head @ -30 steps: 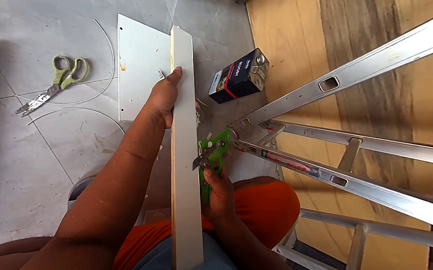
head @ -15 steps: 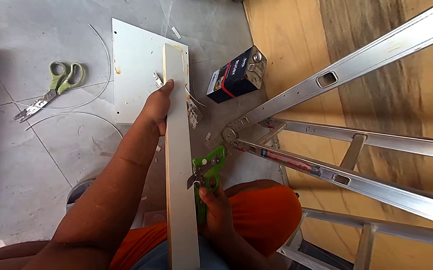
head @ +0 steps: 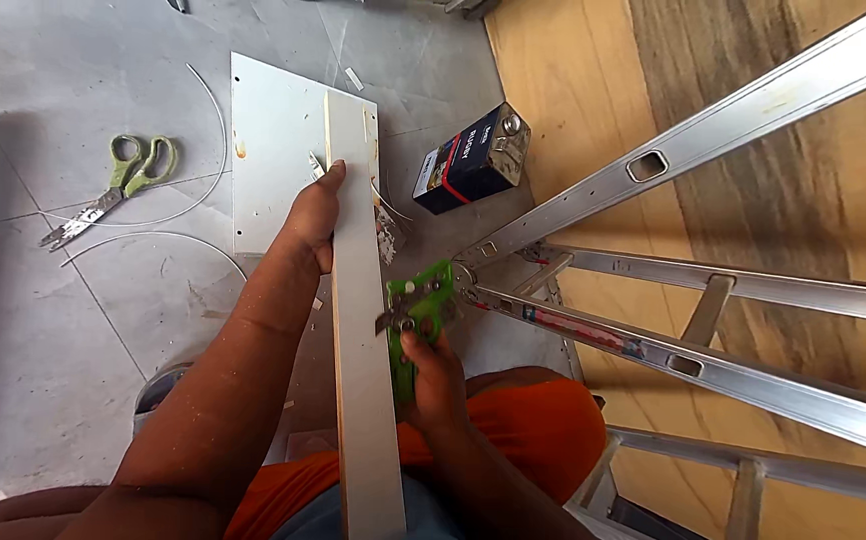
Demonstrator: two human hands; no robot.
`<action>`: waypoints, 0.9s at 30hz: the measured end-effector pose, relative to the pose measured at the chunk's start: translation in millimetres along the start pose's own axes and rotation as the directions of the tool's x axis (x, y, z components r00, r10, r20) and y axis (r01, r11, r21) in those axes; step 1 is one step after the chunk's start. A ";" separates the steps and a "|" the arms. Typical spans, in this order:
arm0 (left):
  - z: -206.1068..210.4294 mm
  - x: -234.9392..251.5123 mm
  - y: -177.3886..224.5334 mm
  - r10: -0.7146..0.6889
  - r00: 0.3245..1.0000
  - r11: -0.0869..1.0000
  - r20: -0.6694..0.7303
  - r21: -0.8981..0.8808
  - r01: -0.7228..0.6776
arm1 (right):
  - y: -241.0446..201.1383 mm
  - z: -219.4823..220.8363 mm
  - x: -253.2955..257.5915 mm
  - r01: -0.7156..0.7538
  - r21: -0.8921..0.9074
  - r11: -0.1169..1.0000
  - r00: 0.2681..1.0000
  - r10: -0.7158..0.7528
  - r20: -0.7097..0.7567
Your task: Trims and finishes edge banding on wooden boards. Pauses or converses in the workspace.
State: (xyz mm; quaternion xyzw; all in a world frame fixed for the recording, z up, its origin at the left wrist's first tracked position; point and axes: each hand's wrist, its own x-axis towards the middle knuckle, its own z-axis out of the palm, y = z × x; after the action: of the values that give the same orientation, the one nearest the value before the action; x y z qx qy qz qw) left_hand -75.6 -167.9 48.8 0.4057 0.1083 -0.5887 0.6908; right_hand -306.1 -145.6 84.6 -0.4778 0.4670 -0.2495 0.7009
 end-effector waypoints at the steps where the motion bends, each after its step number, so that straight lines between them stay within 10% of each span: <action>1: 1.7 -0.2 0.7 0.004 1.000 1.000 0.008 -0.006 -0.004 | -3.5 7.8 11.2 0.005 0.001 1.000 1.000 -0.005 -0.016; 20: -4.7 2.2 15.1 0.001 0.999 0.999 0.049 -0.050 0.002 | 9.4 -6.8 -53.6 -0.083 0.143 0.986 0.997 0.082 0.008; 27: 17.5 -8.2 8.3 0.007 0.996 1.000 0.085 0.004 -0.008 | -26.7 20.6 29.2 0.087 0.033 0.996 0.994 -0.085 -0.074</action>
State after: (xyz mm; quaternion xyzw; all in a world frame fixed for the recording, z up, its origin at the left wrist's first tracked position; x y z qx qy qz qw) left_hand -76.2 -174.1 68.8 0.3822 0.0761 -0.6030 0.6961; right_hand -272.4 -171.1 98.7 -0.4753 0.4666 -0.3051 0.6807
